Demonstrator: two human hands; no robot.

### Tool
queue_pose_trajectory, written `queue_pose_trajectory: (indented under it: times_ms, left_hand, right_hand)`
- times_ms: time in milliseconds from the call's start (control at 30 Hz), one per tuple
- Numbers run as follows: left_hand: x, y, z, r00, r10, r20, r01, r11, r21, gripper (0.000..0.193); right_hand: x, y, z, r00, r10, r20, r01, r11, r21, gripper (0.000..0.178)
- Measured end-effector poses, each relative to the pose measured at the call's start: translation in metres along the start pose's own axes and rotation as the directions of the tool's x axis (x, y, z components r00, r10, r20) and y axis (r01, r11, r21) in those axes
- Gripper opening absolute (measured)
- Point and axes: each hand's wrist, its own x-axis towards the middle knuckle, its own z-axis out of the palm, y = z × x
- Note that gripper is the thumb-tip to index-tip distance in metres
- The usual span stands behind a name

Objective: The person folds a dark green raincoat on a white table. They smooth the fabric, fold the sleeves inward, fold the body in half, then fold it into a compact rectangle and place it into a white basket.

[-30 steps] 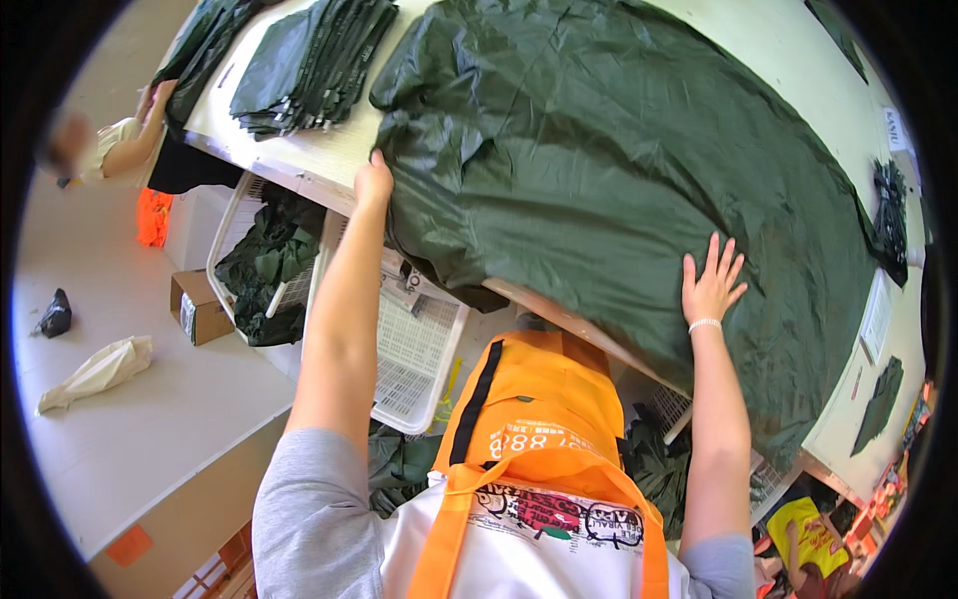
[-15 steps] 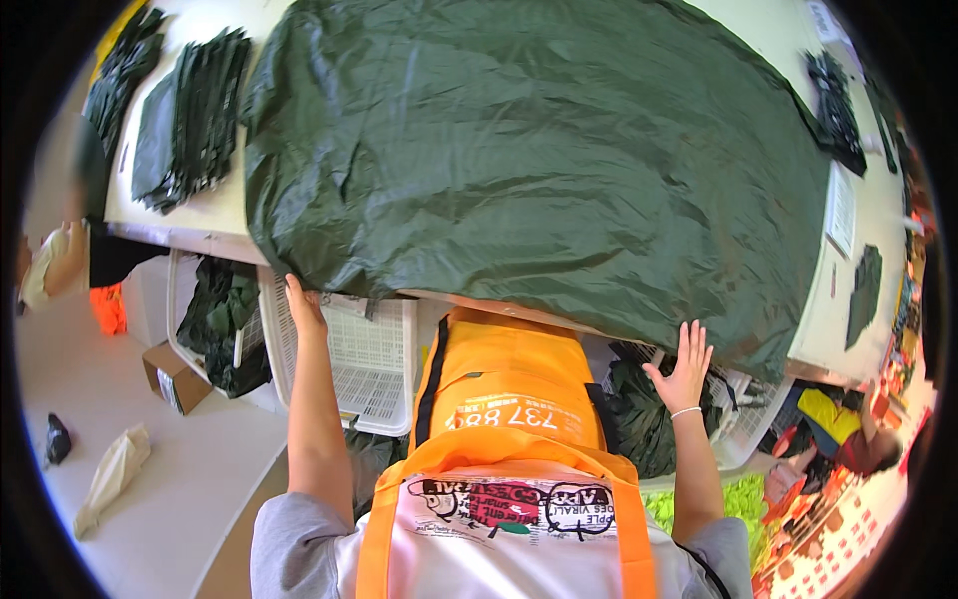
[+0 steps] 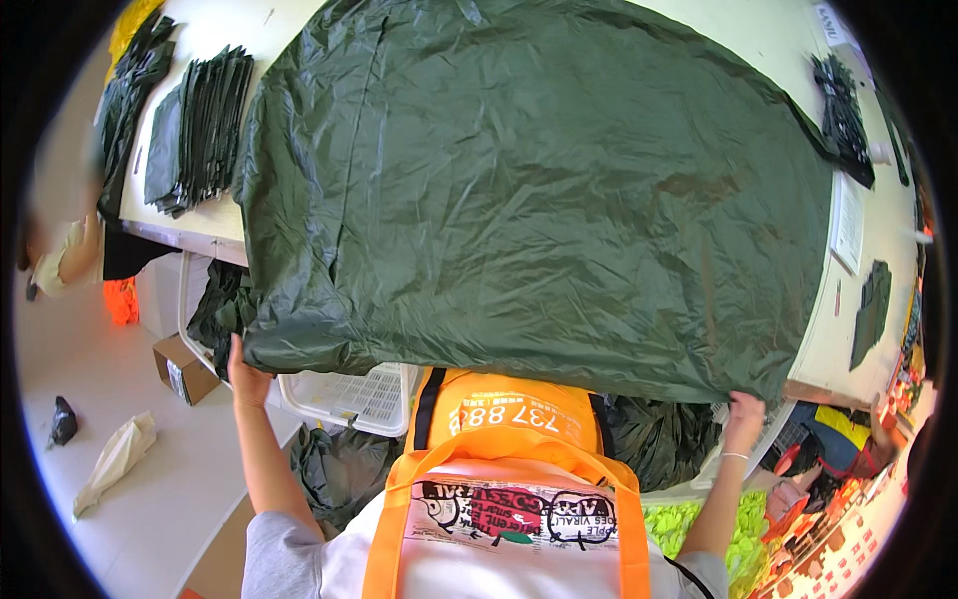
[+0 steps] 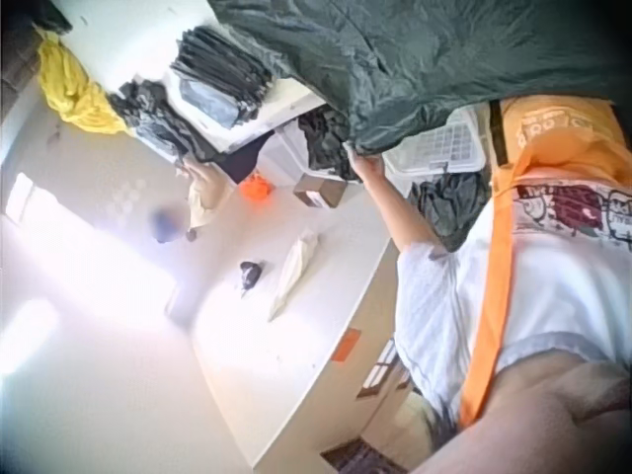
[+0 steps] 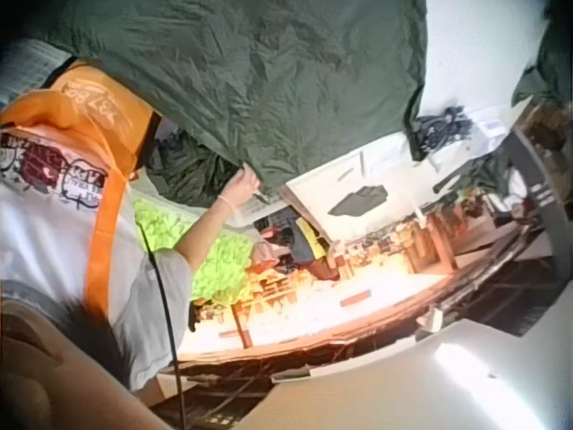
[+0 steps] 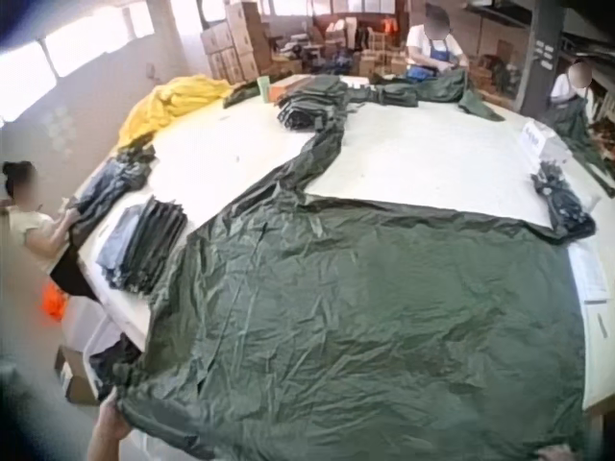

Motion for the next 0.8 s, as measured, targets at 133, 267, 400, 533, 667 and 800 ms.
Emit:
queue_pose_trajectory:
  times_ms: [133, 267, 400, 533, 667, 800]
  left_hand:
    - [0.022, 0.064, 0.100, 0.954, 0.250, 0.168, -0.258, 0.966, 0.029, 0.041]
    - [0.142, 0.135, 0.203, 0.860, 0.360, 0.362, -0.442, 0.880, 0.173, 0.045]
    - [0.174, 0.117, 0.264, 0.728, 0.663, 0.175, -0.558, 0.425, 0.713, 0.048]
    - [0.212, 0.060, 0.158, 0.471, 0.821, 0.322, -0.410, -0.119, 0.904, 0.046]
    - [0.207, 0.037, 0.111, 0.665, 0.717, 0.207, -0.363, 0.067, 0.930, 0.044]
    - [0.183, 0.031, 0.087, 0.673, 0.660, 0.335, -0.525, 0.107, 0.844, 0.043]
  right_hand:
    - [0.124, 0.032, -0.059, 0.997, 0.066, 0.030, -0.071, 0.966, 0.248, 0.013]
    - [0.305, 0.033, -0.063, 0.994, -0.099, -0.047, 0.104, 0.988, 0.118, 0.013]
    - [0.403, 0.011, -0.034, 0.986, -0.157, -0.063, 0.157, 0.988, -0.017, 0.027]
    - [0.383, -0.057, 0.019, 0.956, -0.270, -0.119, 0.279, 0.958, 0.070, 0.050]
    - [0.303, -0.148, 0.020, 0.889, -0.458, -0.029, 0.459, 0.888, 0.041, 0.052]
    - [0.269, -0.171, 0.053, 0.924, -0.368, 0.103, 0.371, 0.928, -0.016, 0.064]
